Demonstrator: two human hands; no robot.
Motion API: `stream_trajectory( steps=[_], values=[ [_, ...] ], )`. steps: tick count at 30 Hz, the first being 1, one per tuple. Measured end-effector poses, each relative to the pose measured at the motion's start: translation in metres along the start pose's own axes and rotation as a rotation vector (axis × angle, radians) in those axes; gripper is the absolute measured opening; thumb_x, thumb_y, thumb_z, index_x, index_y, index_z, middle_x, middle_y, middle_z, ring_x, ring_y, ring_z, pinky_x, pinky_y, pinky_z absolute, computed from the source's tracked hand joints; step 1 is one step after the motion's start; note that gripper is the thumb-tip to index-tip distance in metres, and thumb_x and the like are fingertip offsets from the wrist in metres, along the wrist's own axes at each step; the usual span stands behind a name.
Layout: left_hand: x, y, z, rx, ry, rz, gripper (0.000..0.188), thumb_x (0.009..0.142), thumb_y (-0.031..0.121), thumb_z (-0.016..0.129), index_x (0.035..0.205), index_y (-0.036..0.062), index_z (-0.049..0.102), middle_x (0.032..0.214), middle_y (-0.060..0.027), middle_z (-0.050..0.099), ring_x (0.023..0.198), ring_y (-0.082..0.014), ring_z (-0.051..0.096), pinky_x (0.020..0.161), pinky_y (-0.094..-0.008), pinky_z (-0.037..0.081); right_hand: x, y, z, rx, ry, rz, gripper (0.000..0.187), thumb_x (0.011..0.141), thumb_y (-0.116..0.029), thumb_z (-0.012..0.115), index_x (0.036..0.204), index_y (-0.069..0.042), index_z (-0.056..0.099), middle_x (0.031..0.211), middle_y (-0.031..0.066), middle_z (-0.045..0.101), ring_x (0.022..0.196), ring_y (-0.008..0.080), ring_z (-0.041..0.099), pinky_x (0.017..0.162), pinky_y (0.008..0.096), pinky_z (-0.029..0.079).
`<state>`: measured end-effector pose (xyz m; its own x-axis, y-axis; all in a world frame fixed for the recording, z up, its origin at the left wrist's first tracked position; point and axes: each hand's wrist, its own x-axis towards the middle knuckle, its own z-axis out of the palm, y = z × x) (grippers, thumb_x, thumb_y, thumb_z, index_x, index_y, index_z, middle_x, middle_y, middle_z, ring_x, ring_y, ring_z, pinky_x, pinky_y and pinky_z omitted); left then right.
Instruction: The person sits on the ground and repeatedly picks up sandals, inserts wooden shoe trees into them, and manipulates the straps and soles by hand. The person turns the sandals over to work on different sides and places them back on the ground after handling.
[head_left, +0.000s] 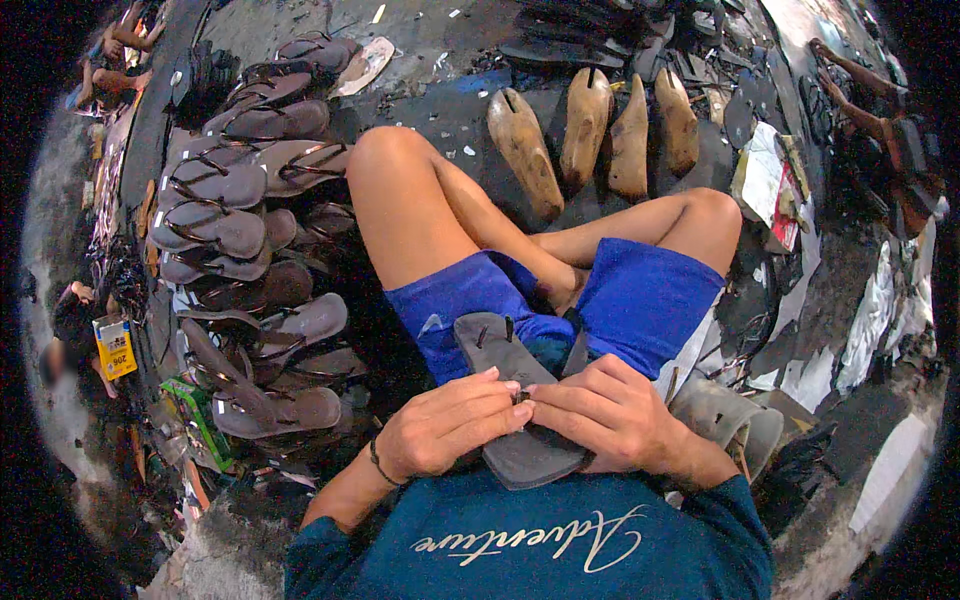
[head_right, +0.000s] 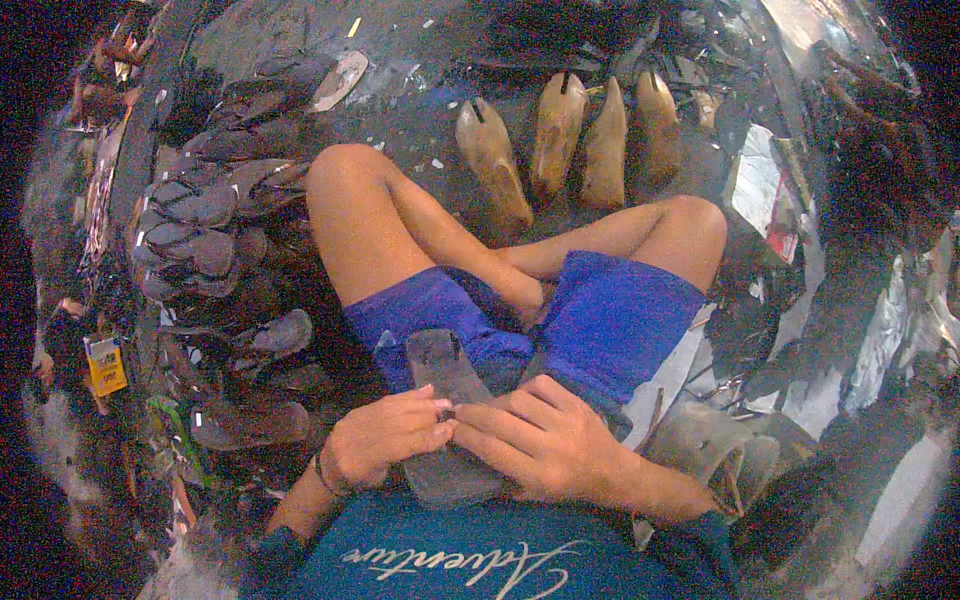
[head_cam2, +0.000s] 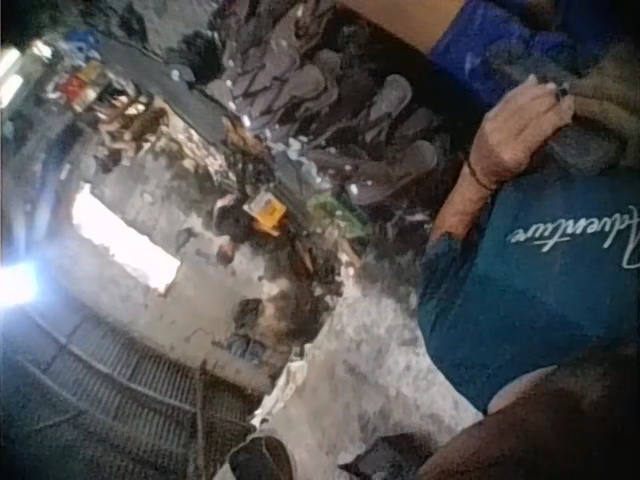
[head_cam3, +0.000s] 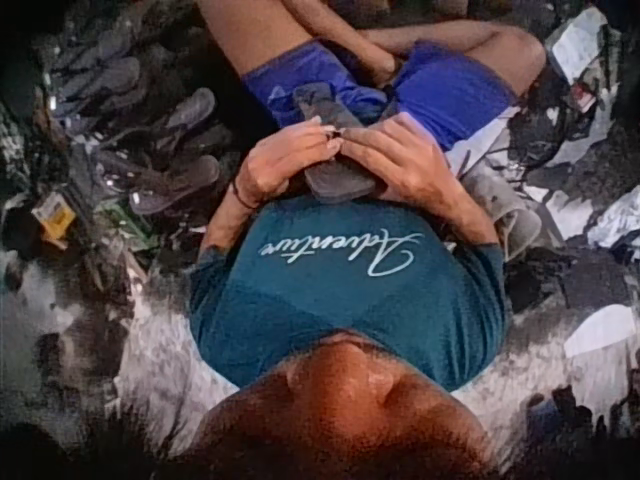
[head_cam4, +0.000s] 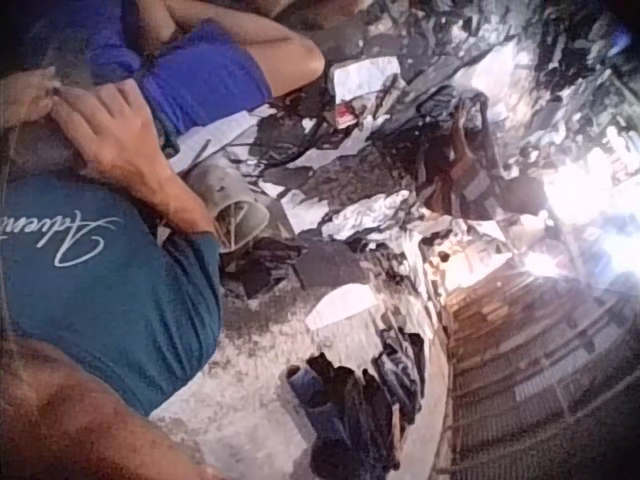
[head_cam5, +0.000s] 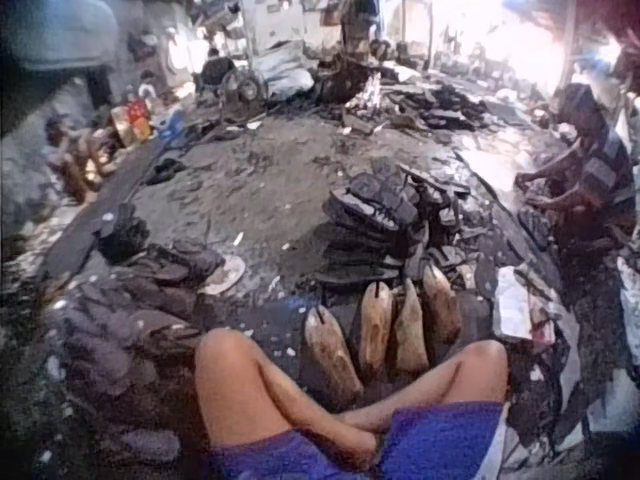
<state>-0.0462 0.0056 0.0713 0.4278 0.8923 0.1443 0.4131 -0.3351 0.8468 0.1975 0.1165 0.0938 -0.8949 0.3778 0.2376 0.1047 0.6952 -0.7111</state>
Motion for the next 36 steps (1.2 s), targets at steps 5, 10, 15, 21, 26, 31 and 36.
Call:
stream_trajectory(
  steps=[5,10,15,21,26,31,36],
  values=[
    [-0.004,0.010,0.003,-0.080,0.059,-0.035,0.024,0.090,0.010,0.060,0.110,0.0013,0.069,0.116,-0.0206,0.067,0.114,-0.0343,0.066,0.100,-0.0527,0.052,-0.006,-0.008,0.010,-0.004,-0.009,0.024,0.046,0.075,-0.022,0.061,0.117,-0.004,0.068,0.110,0.0072,0.068,0.088,0.0186,0.063,0.074,0.0347,0.047],
    [0.006,0.018,-0.006,0.056,0.046,0.044,0.024,0.087,0.011,0.064,0.109,0.0069,0.073,0.115,-0.0198,0.069,0.109,-0.0319,0.068,0.098,-0.0508,0.055,-0.005,-0.011,0.010,0.020,0.009,0.013,0.046,0.071,-0.025,0.063,0.112,-0.006,0.069,0.107,0.0060,0.067,0.088,0.0192,0.063,0.074,0.0360,0.047],
    [0.007,0.018,-0.011,0.122,0.029,0.055,0.026,0.082,0.011,0.069,0.107,0.0093,0.074,0.111,-0.0166,0.070,0.106,-0.0306,0.069,0.095,-0.0492,0.057,-0.004,-0.008,0.011,0.085,0.004,0.039,0.049,0.064,-0.028,0.065,0.109,-0.008,0.070,0.106,0.0040,0.066,0.089,0.0204,0.062,0.075,0.0372,0.046],
    [0.007,0.021,-0.015,0.216,0.002,0.119,0.023,0.082,0.013,0.067,0.104,0.0085,0.073,0.111,-0.0175,0.070,0.104,-0.0311,0.070,0.092,-0.0470,0.058,0.000,-0.006,0.007,0.168,-0.047,0.082,0.055,0.062,-0.031,0.069,0.112,-0.010,0.068,0.105,0.0025,0.064,0.089,0.0208,0.060,0.075,0.0378,0.045],
    [0.005,0.024,-0.012,0.202,-0.009,0.066,0.023,0.079,0.012,0.068,0.101,0.0045,0.071,0.108,-0.0177,0.070,0.102,-0.0305,0.070,0.090,-0.0426,0.059,-0.002,-0.006,0.010,0.146,-0.088,0.084,0.066,0.052,-0.032,0.076,0.114,-0.011,0.067,0.107,0.0016,0.063,0.090,0.0209,0.059,0.077,0.0387,0.043],
    [0.001,0.028,-0.009,0.248,0.009,0.036,0.023,0.075,0.008,0.069,0.097,0.0010,0.069,0.104,-0.0157,0.068,0.099,-0.0287,0.070,0.086,-0.0371,0.060,0.002,-0.011,0.005,0.127,-0.154,0.083,0.073,0.046,-0.035,0.079,0.115,-0.012,0.067,0.108,0.0019,0.063,0.093,0.0206,0.059,0.080,0.0389,0.042],
    [0.000,0.031,-0.008,0.174,0.058,-0.034,0.024,0.073,0.007,0.069,0.096,0.0006,0.069,0.105,-0.0159,0.066,0.100,-0.0304,0.068,0.087,-0.0382,0.059,0.001,-0.011,0.007,0.112,-0.166,0.076,0.071,0.050,-0.035,0.077,0.116,-0.012,0.066,0.109,0.0020,0.062,0.094,0.0203,0.058,0.081,0.0389,0.042]
  ],
)
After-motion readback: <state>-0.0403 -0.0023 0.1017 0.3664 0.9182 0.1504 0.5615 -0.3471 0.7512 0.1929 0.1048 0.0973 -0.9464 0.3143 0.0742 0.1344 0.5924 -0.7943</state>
